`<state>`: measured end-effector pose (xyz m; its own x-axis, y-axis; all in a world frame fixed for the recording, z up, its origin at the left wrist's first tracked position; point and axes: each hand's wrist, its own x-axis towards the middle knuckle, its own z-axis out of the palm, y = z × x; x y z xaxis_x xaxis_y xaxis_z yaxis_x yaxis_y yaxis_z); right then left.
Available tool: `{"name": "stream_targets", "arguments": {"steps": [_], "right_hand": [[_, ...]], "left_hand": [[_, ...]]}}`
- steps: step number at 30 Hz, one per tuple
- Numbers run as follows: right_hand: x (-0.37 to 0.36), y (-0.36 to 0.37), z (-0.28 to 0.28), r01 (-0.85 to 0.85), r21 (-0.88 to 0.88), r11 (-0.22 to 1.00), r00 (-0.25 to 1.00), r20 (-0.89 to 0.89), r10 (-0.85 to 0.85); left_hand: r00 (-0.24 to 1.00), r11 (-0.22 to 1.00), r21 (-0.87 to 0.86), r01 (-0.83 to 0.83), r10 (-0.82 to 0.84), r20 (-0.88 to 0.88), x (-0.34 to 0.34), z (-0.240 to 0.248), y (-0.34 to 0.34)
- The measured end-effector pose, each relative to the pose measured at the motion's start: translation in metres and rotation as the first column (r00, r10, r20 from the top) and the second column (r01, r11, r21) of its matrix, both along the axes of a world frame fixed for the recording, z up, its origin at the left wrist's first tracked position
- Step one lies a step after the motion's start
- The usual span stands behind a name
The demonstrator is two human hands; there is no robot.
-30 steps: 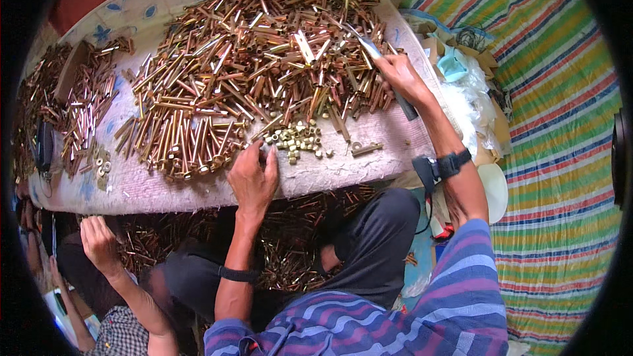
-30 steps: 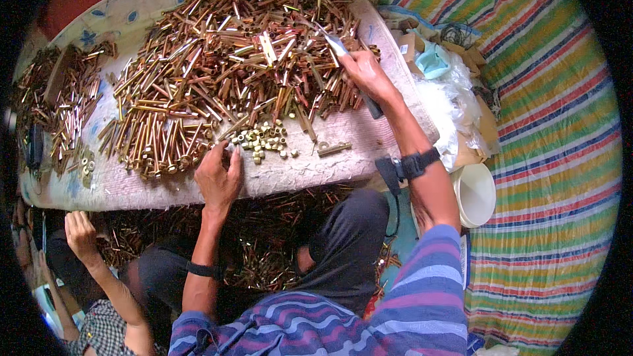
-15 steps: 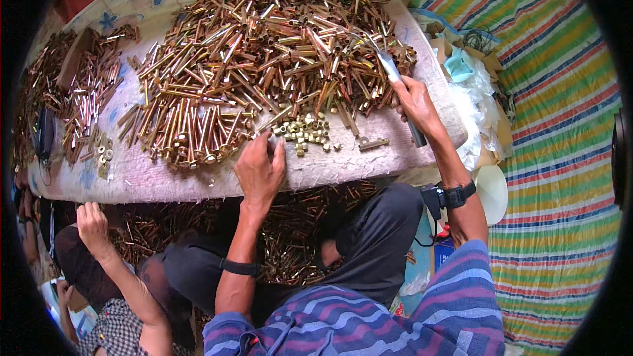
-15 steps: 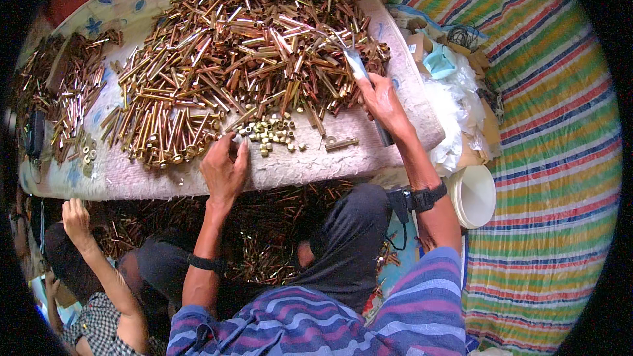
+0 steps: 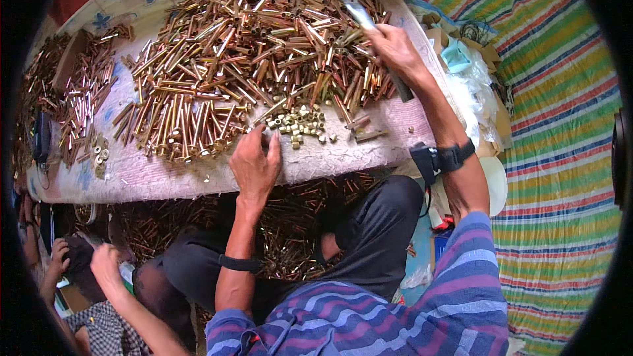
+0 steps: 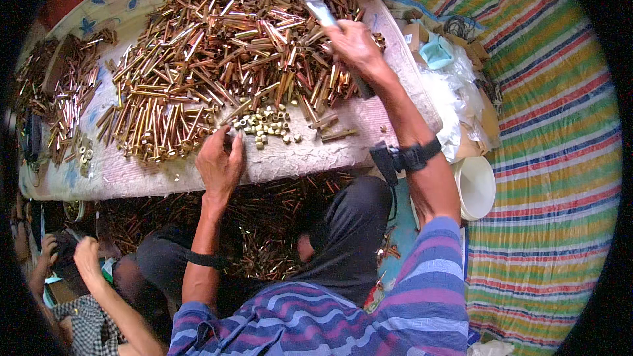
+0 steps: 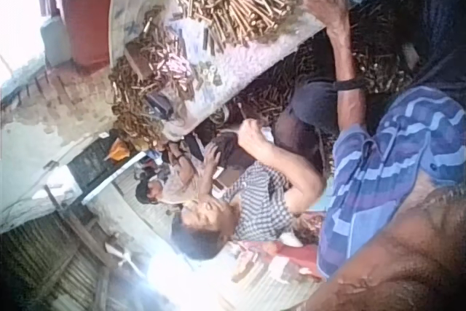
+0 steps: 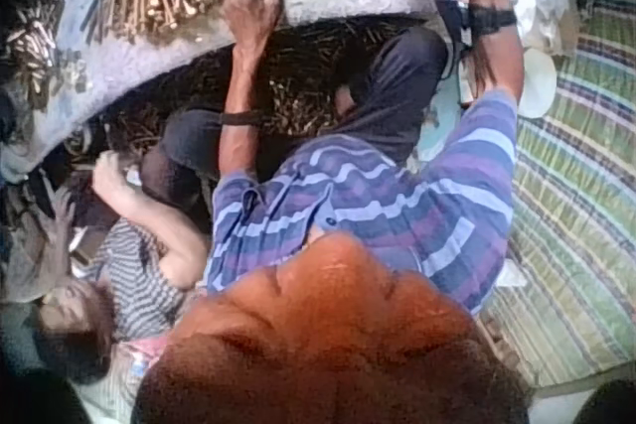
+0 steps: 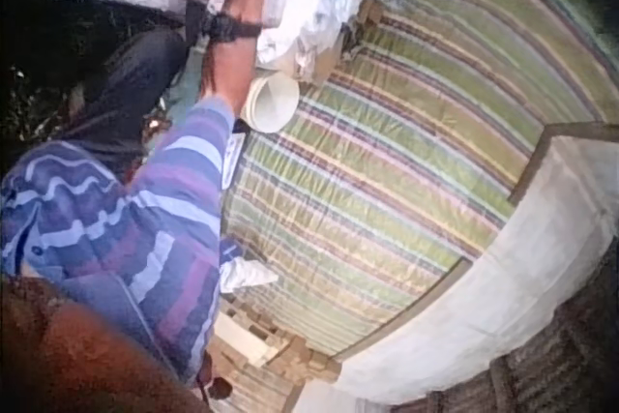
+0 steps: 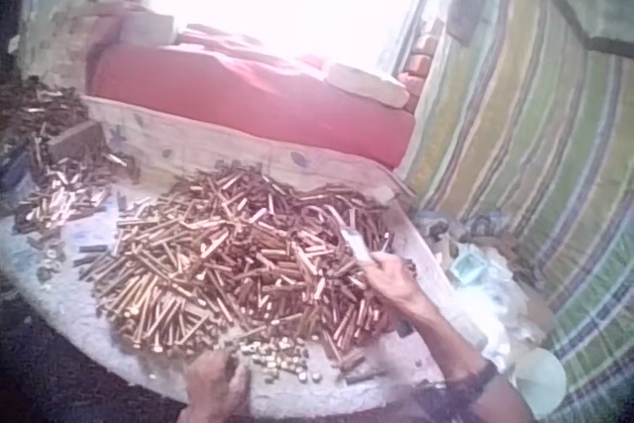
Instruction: Sorting metal bolts and assembling washers onto them at a workstation.
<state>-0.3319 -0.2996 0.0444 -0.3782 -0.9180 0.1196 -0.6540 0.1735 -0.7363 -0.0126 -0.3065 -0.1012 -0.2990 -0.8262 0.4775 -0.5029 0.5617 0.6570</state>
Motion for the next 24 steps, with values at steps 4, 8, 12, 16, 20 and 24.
{"name": "stream_targets", "arguments": {"steps": [4, 8, 12, 16, 20, 24], "right_hand": [[0.019, -0.001, -0.008, -0.027, 0.118, 0.993, 0.989, 0.147, 0.01], [0.021, 0.013, -0.026, -0.078, 0.021, 0.997, 0.996, 0.045, 0.077], [0.035, 0.033, -0.025, -0.083, 0.048, 0.995, 0.988, 0.137, 0.076], [0.032, 0.053, -0.034, -0.039, 0.086, 0.996, 0.999, 0.012, 0.038], [0.038, 0.059, -0.033, 0.016, 0.017, 1.0, 1.0, 0.015, -0.017], [0.034, 0.056, -0.018, 0.073, -0.018, 0.997, 0.993, 0.099, -0.071]], "left_hand": [[1.0, 1.0, 0.028, 0.014, -0.014, -0.007, 0.0, -0.001, -0.002], [1.0, 0.999, 0.039, 0.017, -0.017, 0.005, 0.0, 0.001, -0.003], [1.0, 1.0, 0.001, 0.005, -0.005, -0.02, 0.004, 0.0, -0.002], [0.999, 0.997, 0.071, 0.026, -0.024, -0.032, 0.003, 0.0, -0.001], [0.999, 0.996, 0.079, 0.029, -0.027, -0.023, 0.004, -0.001, 0.001], [1.0, 0.997, 0.07, 0.015, -0.013, -0.021, 0.005, -0.003, 0.001]]}}
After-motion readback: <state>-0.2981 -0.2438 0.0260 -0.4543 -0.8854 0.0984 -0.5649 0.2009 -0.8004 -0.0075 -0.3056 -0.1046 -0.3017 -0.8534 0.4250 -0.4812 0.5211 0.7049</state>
